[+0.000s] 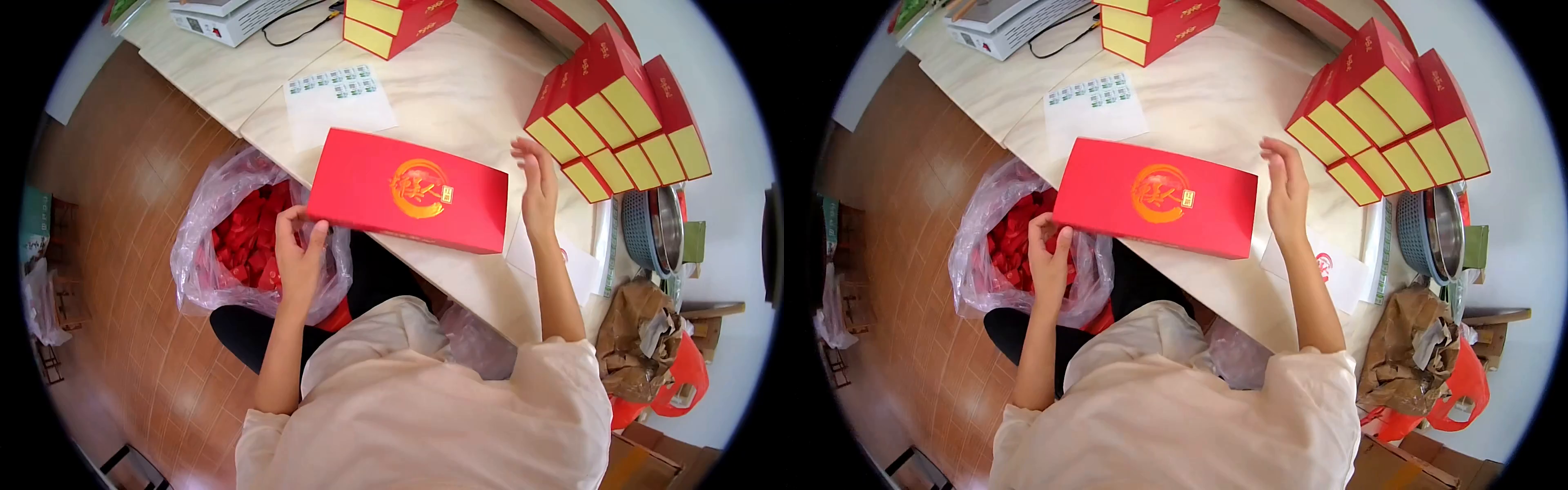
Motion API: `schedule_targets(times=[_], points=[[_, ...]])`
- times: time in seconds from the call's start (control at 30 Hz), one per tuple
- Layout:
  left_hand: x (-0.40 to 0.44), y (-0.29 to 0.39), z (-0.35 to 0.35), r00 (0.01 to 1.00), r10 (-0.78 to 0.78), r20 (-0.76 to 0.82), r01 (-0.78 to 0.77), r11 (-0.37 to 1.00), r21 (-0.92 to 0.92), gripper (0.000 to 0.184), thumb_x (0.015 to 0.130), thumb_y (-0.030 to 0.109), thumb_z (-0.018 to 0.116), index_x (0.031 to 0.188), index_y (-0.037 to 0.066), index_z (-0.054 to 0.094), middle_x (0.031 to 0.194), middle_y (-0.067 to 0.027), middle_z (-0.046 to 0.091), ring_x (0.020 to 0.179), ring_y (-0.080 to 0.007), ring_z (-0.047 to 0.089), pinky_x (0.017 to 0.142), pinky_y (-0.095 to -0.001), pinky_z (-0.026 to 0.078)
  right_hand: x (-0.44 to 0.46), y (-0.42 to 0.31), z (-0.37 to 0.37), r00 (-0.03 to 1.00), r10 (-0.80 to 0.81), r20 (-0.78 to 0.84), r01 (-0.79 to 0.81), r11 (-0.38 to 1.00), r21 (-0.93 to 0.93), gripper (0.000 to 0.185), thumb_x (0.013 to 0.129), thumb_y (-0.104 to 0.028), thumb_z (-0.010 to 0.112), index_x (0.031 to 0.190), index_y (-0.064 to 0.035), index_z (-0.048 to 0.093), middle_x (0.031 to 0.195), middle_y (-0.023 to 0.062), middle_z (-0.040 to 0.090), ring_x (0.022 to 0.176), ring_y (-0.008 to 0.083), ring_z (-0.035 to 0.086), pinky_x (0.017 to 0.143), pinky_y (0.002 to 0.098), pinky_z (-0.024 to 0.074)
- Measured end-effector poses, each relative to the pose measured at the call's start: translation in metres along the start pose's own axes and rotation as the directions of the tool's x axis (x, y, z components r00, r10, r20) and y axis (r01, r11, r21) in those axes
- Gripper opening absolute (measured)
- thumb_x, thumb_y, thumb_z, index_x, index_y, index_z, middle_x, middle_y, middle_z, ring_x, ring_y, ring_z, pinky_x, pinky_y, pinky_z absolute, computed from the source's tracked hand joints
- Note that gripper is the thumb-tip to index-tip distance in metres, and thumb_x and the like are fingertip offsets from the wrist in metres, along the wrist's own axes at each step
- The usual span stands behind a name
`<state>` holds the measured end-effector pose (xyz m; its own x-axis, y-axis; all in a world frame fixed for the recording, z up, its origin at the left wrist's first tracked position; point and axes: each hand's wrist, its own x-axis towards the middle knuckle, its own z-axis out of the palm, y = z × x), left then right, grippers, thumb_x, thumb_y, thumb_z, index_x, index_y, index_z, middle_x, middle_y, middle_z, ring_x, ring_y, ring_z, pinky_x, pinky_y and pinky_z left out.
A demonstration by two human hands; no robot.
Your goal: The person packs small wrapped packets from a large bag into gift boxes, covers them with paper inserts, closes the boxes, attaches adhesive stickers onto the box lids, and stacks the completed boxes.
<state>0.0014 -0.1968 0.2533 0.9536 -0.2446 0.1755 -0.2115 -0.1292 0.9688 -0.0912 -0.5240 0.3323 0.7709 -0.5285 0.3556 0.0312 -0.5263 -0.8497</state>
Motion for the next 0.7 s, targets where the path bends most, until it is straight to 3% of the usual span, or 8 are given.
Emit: schedule_targets(times=[0.17, 0.2, 0.37, 0.4, 0.47, 0.5, 0.57, 0.7], points=[[-0.009, 0.009, 0.007, 0.997, -0.054, 0.060, 0.062, 0.988, -0.143, 0.032, 0.092, 0.014, 0.059, 0.115, 0.003, 0.039, 0.080, -0.0009, 0.047, 0.076, -0.0091, 0.047, 0.073, -0.0230, 0.043, -0.035, 0.016, -0.016, 0.982, 0.185, -0.031, -0.180, 0.975, 0.128, 0.037, 0.100, -0.028, 0.041, 0.121, -0.0004, 0.052, 0.111, 0.0122, 0.061, 0.101, 0.0178, 0.057, 0.086, 0.0314, 0.0444], [-0.013, 0.011, 0.006, 0.972, -0.199, 0.123, 0.221, 0.953, -0.209, 0.038, 0.095, 0.014, 0.054, 0.125, 0.004, 0.033, 0.085, -0.0028, 0.055, 0.081, -0.0082, 0.052, 0.076, -0.0216, 0.043, -0.038, 0.015, -0.016, 0.970, 0.244, -0.025, -0.234, 0.951, 0.201, 0.037, 0.099, -0.028, 0.042, 0.122, -0.0007, 0.052, 0.112, 0.0126, 0.061, 0.101, 0.0181, 0.057, 0.085, 0.0318, 0.0448], [-0.005, 0.095, 0.006, 0.956, -0.213, 0.204, 0.262, 0.929, -0.261, 0.057, 0.097, 0.017, 0.049, 0.146, 0.006, 0.021, 0.112, -0.0131, 0.061, 0.089, -0.0112, 0.060, 0.079, -0.0248, 0.045, -0.045, 0.014, 0.000, 0.931, 0.365, -0.014, -0.330, 0.856, 0.399, 0.035, 0.097, -0.022, 0.048, 0.124, -0.0012, 0.050, 0.122, 0.0119, 0.058, 0.104, 0.0165, 0.057, 0.088, 0.0326, 0.0451], [0.002, 0.115, 0.012, 0.983, -0.139, 0.119, 0.172, 0.926, -0.335, 0.061, 0.097, 0.019, 0.049, 0.147, 0.006, 0.016, 0.113, -0.0149, 0.061, 0.092, -0.0140, 0.060, 0.084, -0.0276, 0.045, -0.058, 0.059, -0.004, 0.993, 0.119, 0.000, -0.109, 0.906, 0.410, 0.037, 0.093, -0.017, 0.054, 0.127, -0.0012, 0.049, 0.123, 0.0101, 0.057, 0.106, 0.0166, 0.056, 0.092, 0.0320, 0.0433], [0.019, 0.127, 0.011, 0.998, -0.058, 0.024, 0.063, 0.920, -0.388, 0.066, 0.097, 0.021, 0.049, 0.148, 0.006, 0.010, 0.114, -0.0166, 0.060, 0.096, -0.0167, 0.060, 0.089, -0.0303, 0.044, -0.054, 0.046, 0.000, 0.966, 0.245, 0.087, -0.260, 0.903, 0.341, 0.039, 0.091, -0.013, 0.054, 0.128, -0.0014, 0.048, 0.123, 0.0098, 0.056, 0.108, 0.0174, 0.055, 0.094, 0.0317, 0.0420], [0.031, 0.128, 0.004, 0.983, 0.104, 0.153, -0.005, 0.841, -0.542, 0.069, 0.097, 0.025, 0.048, 0.149, 0.006, 0.005, 0.118, -0.0186, 0.057, 0.101, -0.0198, 0.059, 0.094, -0.0339, 0.042, -0.050, 0.036, -0.002, 0.915, 0.371, 0.161, -0.400, 0.887, 0.232, 0.041, 0.090, -0.010, 0.053, 0.129, -0.0015, 0.047, 0.122, 0.0094, 0.056, 0.111, 0.0181, 0.054, 0.096, 0.0313, 0.0407], [0.052, 0.128, 0.009, 0.926, 0.281, 0.251, -0.033, 0.724, -0.689, 0.073, 0.097, 0.028, 0.047, 0.149, 0.006, -0.001, 0.122, -0.0206, 0.055, 0.107, -0.0229, 0.058, 0.098, -0.0375, 0.040, -0.045, 0.027, 0.001, 0.943, 0.290, 0.161, -0.325, 0.906, 0.270, 0.043, 0.088, -0.005, 0.047, 0.131, -0.0012, 0.046, 0.123, 0.0090, 0.055, 0.114, 0.0179, 0.052, 0.098, 0.0311, 0.0395], [0.088, 0.124, 0.041, 0.849, 0.511, 0.135, -0.504, 0.860, -0.082, 0.088, 0.093, 0.025, 0.053, 0.146, 0.004, -0.015, 0.132, -0.0249, 0.046, 0.128, -0.0323, 0.041, 0.111, -0.0433, 0.020, -0.047, 0.028, 0.004, 0.940, 0.311, 0.142, -0.341, 0.891, 0.301, 0.046, 0.085, -0.001, 0.044, 0.131, -0.0019, 0.046, 0.124, 0.0103, 0.054, 0.115, 0.0181, 0.051, 0.098, 0.0319, 0.0391]])
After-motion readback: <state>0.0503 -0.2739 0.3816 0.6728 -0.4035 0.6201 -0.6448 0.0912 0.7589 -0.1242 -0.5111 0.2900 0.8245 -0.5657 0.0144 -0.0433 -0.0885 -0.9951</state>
